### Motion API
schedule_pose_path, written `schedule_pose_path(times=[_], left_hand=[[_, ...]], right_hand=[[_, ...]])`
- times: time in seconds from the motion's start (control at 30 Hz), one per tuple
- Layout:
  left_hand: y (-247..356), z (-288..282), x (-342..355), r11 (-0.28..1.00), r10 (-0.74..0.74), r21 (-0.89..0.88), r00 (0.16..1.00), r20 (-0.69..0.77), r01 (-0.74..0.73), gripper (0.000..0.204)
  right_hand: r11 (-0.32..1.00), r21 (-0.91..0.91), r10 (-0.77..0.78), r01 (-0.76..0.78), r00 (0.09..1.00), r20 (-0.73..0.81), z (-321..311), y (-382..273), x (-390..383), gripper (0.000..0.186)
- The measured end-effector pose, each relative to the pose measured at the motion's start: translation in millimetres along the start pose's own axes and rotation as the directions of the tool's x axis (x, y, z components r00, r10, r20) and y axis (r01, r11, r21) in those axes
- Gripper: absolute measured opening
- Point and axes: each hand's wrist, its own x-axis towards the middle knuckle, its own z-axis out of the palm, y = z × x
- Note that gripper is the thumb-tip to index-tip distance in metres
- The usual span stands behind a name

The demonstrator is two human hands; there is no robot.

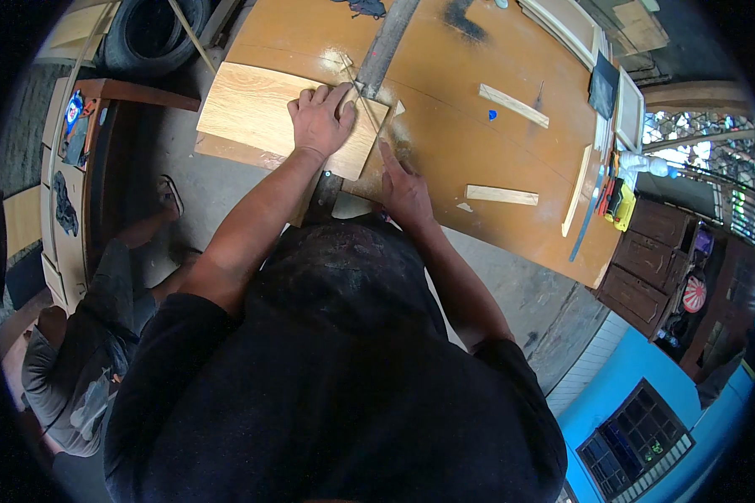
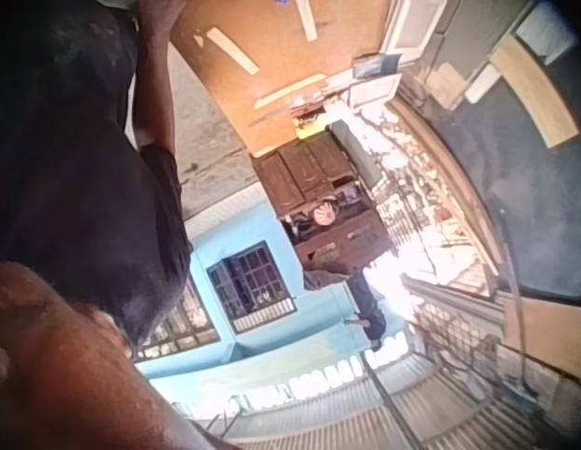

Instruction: The recorder uses a handsaw to cut a piece of wood positioned on a workbench, using a metal ruler for guidance.

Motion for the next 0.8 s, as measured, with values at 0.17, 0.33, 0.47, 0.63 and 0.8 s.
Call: schedule_pose_path(times=[0.17,0.33,0.47,0.63,0.8], left_hand=[[1,-1,1,1.000,-0.007,0.014,1.000,0.018,0.006,0.041],[0,0,0,1.000,-0.003,0.024,1.000,0.017,0.003,0.041],[0,1,1,0.999,0.000,0.036,1.000,0.018,-0.001,0.041],[1,0,1,0.999,-0.007,0.034,1.000,0.027,0.006,0.042],[0,-1,0,0.999,-0.013,0.035,0.999,0.037,0.012,0.042]], right_hand=[[0.999,0.031,0.038,-0.038,0.999,0.006,7,1,-8,0.048],[0.999,-0.005,0.050,-0.050,0.999,0.006,4,-1,-29,0.049],[0.999,-0.007,0.039,-0.039,0.999,0.011,4,1,-33,0.048],[0.994,0.010,0.104,-0.104,0.993,0.059,4,-1,-23,0.047],[1.000,0.009,0.010,-0.010,1.000,-0.004,-3,-8,-38,0.044]])
